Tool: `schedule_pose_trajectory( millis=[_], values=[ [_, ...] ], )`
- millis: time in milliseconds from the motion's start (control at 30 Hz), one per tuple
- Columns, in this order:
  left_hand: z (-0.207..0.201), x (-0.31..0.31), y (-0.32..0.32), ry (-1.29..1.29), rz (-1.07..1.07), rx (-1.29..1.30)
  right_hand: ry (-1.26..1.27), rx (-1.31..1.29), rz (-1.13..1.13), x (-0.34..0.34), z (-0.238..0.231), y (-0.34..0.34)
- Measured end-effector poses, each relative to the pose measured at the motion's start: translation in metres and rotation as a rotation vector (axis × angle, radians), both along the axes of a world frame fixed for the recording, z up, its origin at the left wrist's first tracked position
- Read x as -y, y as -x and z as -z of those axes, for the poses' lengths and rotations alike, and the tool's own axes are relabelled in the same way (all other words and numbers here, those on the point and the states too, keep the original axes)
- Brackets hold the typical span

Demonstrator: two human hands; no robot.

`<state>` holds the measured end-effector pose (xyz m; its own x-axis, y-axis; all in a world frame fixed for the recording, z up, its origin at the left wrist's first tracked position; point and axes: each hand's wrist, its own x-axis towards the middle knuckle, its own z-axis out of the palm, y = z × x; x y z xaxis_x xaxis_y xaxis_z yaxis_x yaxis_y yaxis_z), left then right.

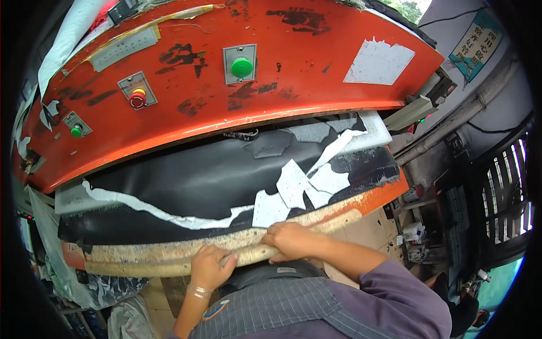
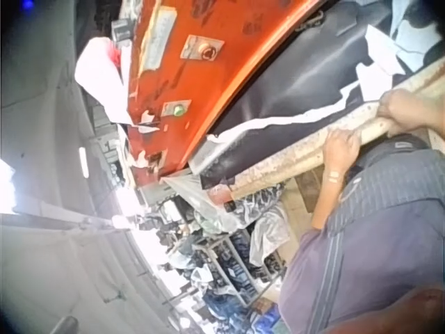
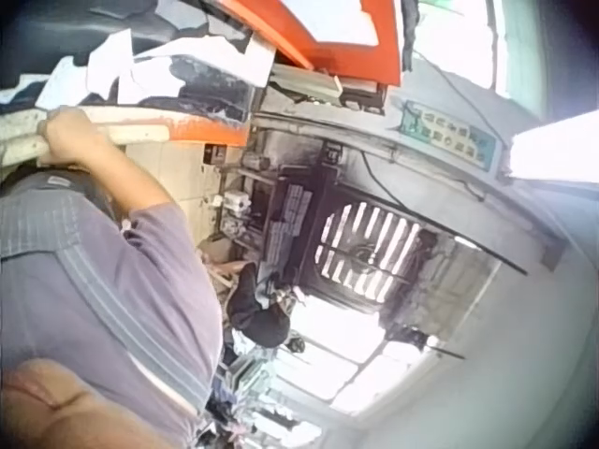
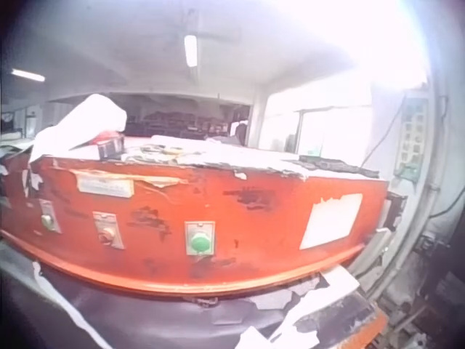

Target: Cutting shoe components from a large sheet of synthetic material using a press and a metal die.

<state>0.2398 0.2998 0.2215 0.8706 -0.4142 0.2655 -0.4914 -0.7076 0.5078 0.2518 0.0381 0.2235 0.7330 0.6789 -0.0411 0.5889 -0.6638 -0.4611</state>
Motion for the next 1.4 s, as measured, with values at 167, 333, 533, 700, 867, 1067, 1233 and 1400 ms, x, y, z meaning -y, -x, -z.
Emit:
schedule_pose_trajectory(
  millis=[167, 333, 533, 700, 867, 1067, 1233, 1400],
  values=[
    [-0.017, -0.017, 0.001, 0.252, -0.133, -0.463, 0.005, 0.314, 0.129, 0.036, -0.042, -0.101],
    [-0.027, 0.005, -0.064, 0.318, -0.17, -0.23, 0.229, 0.524, 0.303, 0.017, -0.032, -0.165],
    [0.003, 0.064, -0.13, 0.301, -0.054, -0.215, -0.243, 0.526, 0.438, 0.03, -0.021, -0.133],
    [0.007, 0.119, -0.118, 0.011, 0.015, 0.1, -1.214, -0.283, 0.651, 0.102, -0.014, -0.046],
    [-0.006, 0.145, -0.132, -0.262, 0.006, -0.062, -1.504, -0.272, 0.805, 0.152, 0.02, 0.028],
    [0.066, 0.144, -0.05, -0.187, 0.808, 0.361, -0.082, 0.229, 1.208, 0.156, 0.018, 0.032],
    [0.049, 0.144, -0.005, 0.017, 0.834, 0.046, 0.07, 0.664, 0.925, 0.117, -0.005, -0.013],
    [-0.025, 0.108, -0.026, -0.416, 0.557, -0.599, -0.101, 0.42, 0.81, 0.049, -0.015, -0.112]
  ],
)
